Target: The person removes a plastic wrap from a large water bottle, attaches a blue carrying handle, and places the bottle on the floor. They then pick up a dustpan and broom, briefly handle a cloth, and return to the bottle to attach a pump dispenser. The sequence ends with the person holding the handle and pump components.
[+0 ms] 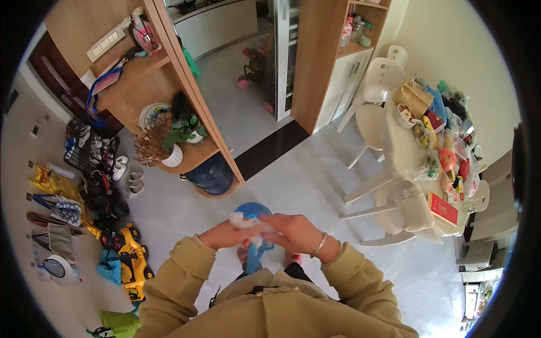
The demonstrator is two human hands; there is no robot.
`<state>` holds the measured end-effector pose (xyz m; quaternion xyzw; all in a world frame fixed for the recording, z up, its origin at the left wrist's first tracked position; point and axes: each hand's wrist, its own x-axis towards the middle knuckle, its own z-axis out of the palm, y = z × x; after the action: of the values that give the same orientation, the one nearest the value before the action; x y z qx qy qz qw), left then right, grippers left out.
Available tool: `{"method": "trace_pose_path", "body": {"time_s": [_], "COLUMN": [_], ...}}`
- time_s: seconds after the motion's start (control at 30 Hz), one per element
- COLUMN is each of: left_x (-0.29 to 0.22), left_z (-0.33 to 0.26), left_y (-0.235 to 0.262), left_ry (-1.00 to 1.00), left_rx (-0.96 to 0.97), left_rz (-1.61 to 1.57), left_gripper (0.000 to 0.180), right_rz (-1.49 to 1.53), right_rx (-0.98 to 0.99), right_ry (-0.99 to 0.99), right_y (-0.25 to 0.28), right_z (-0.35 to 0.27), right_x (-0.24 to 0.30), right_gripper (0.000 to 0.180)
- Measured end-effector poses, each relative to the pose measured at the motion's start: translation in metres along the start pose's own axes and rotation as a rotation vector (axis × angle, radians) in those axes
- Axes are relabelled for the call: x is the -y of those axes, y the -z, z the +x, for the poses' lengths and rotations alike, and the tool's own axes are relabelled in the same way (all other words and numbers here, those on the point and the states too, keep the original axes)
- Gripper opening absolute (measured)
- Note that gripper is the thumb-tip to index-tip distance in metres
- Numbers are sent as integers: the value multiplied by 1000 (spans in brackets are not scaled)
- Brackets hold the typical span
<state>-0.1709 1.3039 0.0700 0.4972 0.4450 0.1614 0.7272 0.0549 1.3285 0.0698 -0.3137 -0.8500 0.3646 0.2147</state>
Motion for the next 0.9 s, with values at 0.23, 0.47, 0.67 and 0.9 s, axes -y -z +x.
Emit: {"method": "trace_pose_path", "body": {"time_s": [0.23,0.47,0.67,0.9], "left_x": [9,-1,-7,-2], "left_z": [5,-9,-13,-6], "left_y": [-2,5,0,-14], "left_ry": [-160,-147,-278,-623], "left_rx": [-248,-206,-202,-613], "left_rz": [-158,-147,-41,706], "left_gripper": [21,12,10,18], "right_rz": [305,197,454,508], "right_rx": [-94,-295,-244,-375], "right_ry": [-194,152,39,-54], "right_y": [-26,-29,-30,-46], "right_z": [-8,0,22,26], "right_x": [7,7,5,7], "right_gripper": [21,19,30,28]}}
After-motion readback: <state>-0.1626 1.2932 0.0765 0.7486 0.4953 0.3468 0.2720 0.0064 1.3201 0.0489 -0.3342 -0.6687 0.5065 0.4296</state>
